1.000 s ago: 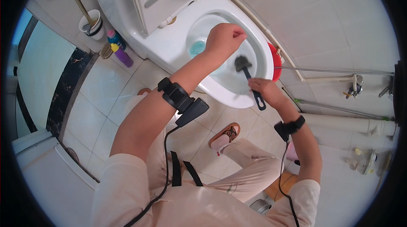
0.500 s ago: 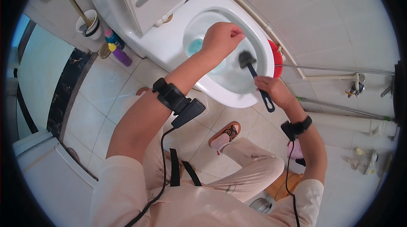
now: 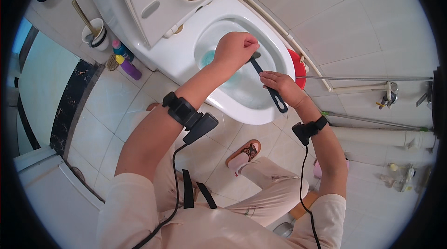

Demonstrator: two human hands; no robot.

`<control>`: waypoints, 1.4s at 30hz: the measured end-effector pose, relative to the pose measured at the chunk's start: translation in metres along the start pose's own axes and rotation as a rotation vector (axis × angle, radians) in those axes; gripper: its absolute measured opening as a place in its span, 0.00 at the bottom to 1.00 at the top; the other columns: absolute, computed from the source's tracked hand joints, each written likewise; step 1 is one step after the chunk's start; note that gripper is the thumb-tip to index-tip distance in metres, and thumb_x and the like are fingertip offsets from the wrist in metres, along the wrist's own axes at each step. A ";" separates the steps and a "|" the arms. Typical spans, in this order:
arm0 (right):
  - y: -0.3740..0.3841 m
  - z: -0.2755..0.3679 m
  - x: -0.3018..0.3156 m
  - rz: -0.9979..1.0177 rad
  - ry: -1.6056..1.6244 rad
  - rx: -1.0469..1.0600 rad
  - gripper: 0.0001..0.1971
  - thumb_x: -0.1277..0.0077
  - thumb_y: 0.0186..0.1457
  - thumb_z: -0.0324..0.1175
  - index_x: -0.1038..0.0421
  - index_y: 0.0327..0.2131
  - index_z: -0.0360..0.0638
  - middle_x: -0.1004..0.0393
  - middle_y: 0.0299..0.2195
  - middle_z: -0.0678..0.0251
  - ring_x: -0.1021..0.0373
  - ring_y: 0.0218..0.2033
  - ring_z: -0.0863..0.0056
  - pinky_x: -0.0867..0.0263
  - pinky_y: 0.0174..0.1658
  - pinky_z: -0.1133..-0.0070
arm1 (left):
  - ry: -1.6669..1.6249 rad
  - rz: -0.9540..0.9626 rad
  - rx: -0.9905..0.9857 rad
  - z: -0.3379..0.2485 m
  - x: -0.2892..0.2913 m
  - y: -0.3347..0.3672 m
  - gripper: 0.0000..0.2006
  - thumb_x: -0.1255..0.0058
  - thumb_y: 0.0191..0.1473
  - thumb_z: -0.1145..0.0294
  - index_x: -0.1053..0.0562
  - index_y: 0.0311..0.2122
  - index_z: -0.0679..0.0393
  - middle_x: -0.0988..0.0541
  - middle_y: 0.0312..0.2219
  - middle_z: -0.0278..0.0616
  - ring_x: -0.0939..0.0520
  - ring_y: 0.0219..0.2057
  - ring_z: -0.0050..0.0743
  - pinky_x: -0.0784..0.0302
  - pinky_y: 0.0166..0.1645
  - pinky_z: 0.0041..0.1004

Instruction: The person scrubs the interior of a toilet bowl using a brush, moving the brush around the water line and deeper into the drain area while blue cleaning liquid is present.

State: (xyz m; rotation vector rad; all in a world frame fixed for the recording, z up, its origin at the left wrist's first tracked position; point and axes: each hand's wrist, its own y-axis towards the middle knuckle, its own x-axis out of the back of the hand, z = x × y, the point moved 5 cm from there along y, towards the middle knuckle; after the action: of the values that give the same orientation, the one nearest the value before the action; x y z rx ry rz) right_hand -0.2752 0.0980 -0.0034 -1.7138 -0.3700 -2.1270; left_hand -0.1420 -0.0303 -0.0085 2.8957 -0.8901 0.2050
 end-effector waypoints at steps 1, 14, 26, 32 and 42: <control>-0.001 -0.006 -0.004 0.051 0.104 -0.062 0.15 0.50 0.44 0.22 0.30 0.40 0.38 0.28 0.41 0.58 0.31 0.42 0.61 0.34 0.46 0.75 | 0.017 -0.012 -0.029 0.000 0.000 0.000 0.08 0.47 0.47 0.69 0.24 0.32 0.62 0.20 0.26 0.41 0.20 0.29 0.27 0.26 0.36 0.23; -0.001 -0.014 -0.014 0.093 0.221 -0.110 0.11 0.51 0.46 0.28 0.29 0.35 0.36 0.26 0.32 0.56 0.30 0.34 0.58 0.34 0.38 0.72 | 0.093 0.019 -0.046 0.000 -0.009 -0.002 0.09 0.48 0.47 0.69 0.24 0.32 0.61 0.21 0.27 0.42 0.20 0.29 0.28 0.26 0.35 0.23; -0.032 0.022 0.023 0.215 0.235 -0.133 0.10 0.53 0.43 0.24 0.31 0.34 0.36 0.27 0.33 0.56 0.30 0.36 0.59 0.33 0.41 0.73 | 0.116 -0.025 -0.078 -0.002 0.003 -0.001 0.08 0.47 0.47 0.70 0.24 0.32 0.61 0.21 0.26 0.41 0.20 0.29 0.28 0.26 0.35 0.24; -0.002 -0.001 0.020 0.080 -0.072 0.046 0.10 0.52 0.44 0.25 0.31 0.34 0.35 0.28 0.37 0.56 0.31 0.39 0.60 0.33 0.42 0.73 | 0.090 -0.036 -0.066 0.002 0.004 0.004 0.09 0.47 0.47 0.69 0.24 0.33 0.61 0.20 0.27 0.41 0.20 0.29 0.28 0.26 0.35 0.23; -0.061 0.013 0.036 0.179 0.304 -0.291 0.12 0.50 0.48 0.28 0.29 0.38 0.35 0.27 0.36 0.55 0.30 0.37 0.60 0.33 0.40 0.74 | 0.112 -0.048 -0.050 0.004 0.011 0.008 0.08 0.47 0.47 0.69 0.24 0.33 0.61 0.20 0.27 0.40 0.20 0.30 0.26 0.26 0.35 0.23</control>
State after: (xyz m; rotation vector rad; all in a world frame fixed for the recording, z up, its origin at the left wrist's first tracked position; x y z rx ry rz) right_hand -0.2973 0.1533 0.0365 -1.4643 0.1798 -2.3428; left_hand -0.1375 -0.0435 -0.0101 2.8245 -0.7944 0.3315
